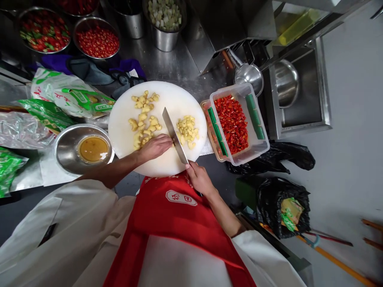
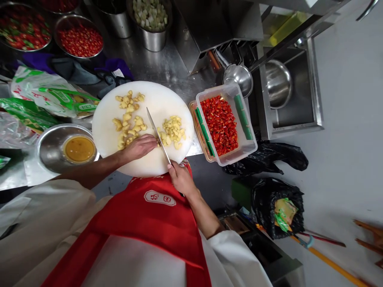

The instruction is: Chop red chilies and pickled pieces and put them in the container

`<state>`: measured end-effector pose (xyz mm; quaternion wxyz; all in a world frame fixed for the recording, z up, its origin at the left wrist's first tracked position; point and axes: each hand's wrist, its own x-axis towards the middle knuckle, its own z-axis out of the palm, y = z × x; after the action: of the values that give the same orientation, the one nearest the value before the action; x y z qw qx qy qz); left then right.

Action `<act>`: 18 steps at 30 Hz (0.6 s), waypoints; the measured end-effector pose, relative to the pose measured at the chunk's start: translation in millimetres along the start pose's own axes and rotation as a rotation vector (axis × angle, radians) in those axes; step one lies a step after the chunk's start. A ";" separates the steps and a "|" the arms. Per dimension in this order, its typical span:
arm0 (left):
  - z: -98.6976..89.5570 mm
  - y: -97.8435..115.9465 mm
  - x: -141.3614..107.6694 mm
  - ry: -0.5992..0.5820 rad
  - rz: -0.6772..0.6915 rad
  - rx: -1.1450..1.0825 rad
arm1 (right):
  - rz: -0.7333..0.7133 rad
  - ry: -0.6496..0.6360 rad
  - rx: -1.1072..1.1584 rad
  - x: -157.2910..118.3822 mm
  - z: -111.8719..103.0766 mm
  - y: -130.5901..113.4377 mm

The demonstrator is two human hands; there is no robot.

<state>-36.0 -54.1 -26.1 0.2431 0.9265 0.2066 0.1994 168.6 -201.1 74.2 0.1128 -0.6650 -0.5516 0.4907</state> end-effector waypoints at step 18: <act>-1.0 1.1 1.3 -0.011 -0.013 0.011 | 0.034 -0.034 -0.013 -23.2 -6.9 -5.2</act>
<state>-35.1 -54.0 -24.3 0.2405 0.9275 0.2124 0.1916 172.8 -216.0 93.5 0.0905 -0.6667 -0.5451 0.5001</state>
